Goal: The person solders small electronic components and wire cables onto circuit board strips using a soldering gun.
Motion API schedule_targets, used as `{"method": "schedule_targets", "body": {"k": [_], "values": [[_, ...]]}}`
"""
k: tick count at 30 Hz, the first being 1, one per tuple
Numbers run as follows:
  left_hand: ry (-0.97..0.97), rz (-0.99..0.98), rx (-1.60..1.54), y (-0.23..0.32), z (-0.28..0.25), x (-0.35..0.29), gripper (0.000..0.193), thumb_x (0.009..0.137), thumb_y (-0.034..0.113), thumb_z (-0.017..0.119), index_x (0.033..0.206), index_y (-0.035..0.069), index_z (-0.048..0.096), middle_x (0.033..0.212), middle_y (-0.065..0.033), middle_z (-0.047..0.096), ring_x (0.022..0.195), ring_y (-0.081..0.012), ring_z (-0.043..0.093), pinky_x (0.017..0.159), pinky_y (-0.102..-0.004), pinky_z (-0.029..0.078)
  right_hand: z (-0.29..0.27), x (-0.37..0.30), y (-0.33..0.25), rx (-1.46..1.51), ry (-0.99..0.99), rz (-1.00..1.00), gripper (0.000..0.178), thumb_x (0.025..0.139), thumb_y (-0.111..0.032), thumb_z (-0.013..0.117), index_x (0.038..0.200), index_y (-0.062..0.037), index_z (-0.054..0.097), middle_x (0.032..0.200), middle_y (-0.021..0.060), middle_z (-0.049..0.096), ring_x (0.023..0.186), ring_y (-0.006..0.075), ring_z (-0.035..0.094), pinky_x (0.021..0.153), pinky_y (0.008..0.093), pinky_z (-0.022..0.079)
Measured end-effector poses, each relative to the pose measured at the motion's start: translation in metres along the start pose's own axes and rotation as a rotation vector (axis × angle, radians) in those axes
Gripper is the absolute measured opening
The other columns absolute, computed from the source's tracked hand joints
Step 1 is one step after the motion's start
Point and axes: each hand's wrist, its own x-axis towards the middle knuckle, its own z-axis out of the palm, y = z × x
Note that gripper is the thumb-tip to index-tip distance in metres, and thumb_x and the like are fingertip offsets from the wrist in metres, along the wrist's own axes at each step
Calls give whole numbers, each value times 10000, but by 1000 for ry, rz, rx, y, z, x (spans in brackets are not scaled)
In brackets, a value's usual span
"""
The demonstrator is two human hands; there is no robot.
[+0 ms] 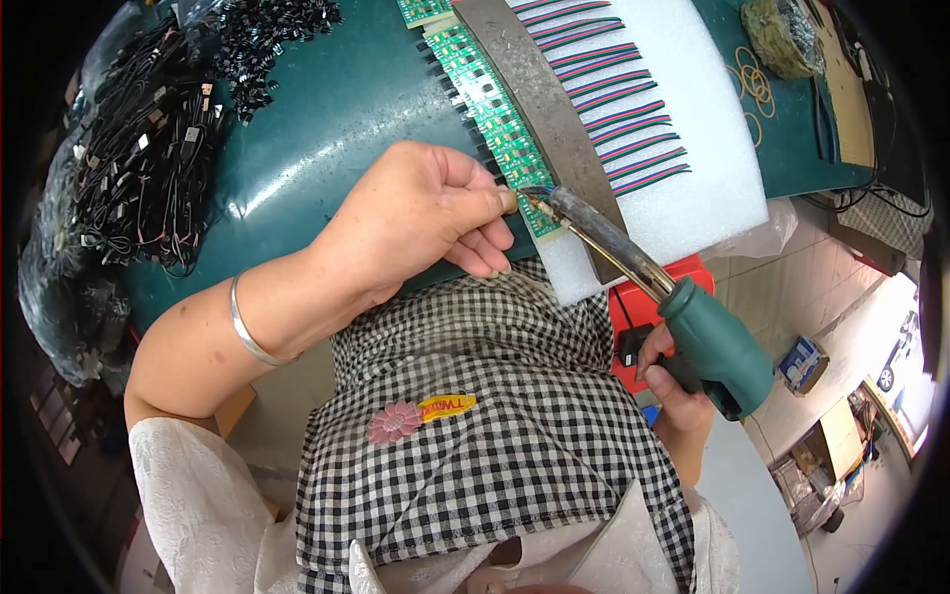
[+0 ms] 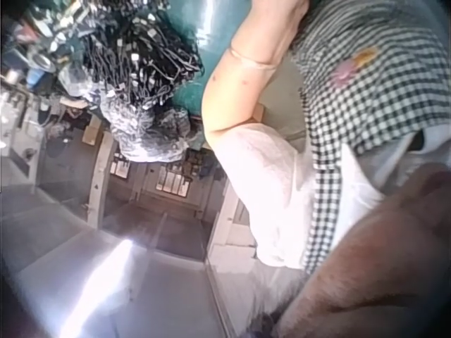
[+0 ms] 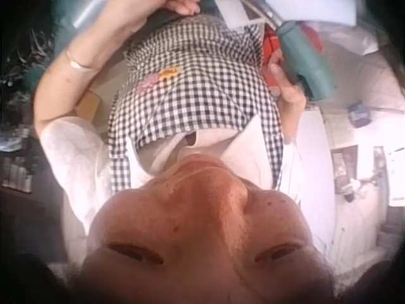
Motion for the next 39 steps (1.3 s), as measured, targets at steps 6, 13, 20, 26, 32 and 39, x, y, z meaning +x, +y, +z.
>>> {"method": "schedule_targets", "body": {"k": [6,13,20,26,32,39], "values": [[1,-2,-1,0,0,0,194,885,151,593,772,-7,590,696,-84,633,587,-146,641,539,-226,537,-3,-1,2,-284,-24,-63,278,639,-26,629,869,9,476,667,119,510,543,176,485,511,255,427],[-3,13,-6,-1,0,1,206,886,157,592,763,-8,590,692,-83,631,588,-147,640,541,-230,539,-13,-11,4,-460,-42,-90,263,631,-9,631,847,11,483,667,119,511,551,176,491,512,254,423],[-11,16,-14,-2,-1,0,204,883,152,591,763,-13,591,691,-85,630,590,-150,641,545,-232,540,-21,-20,5,-494,-14,-67,300,640,-116,752,919,-48,665,906,66,658,806,253,572,768,377,440],[-2,13,-9,-3,-1,1,191,880,140,590,769,-15,593,693,-89,630,591,-152,642,545,-233,540,-7,-6,-7,99,26,48,379,657,-45,706,1006,50,595,803,106,602,655,167,551,577,274,448],[1,11,-3,0,0,1,183,876,134,592,775,-19,592,694,-91,631,591,-153,643,546,-233,540,-7,-6,-4,64,-4,40,350,662,8,675,992,64,570,773,102,584,637,158,540,559,261,440],[6,12,-11,-1,1,1,189,884,136,586,774,-17,586,693,-89,628,589,-154,642,547,-234,541,-11,-4,4,-62,-48,33,326,669,6,689,972,54,576,778,88,589,645,163,543,584,273,447]]}}
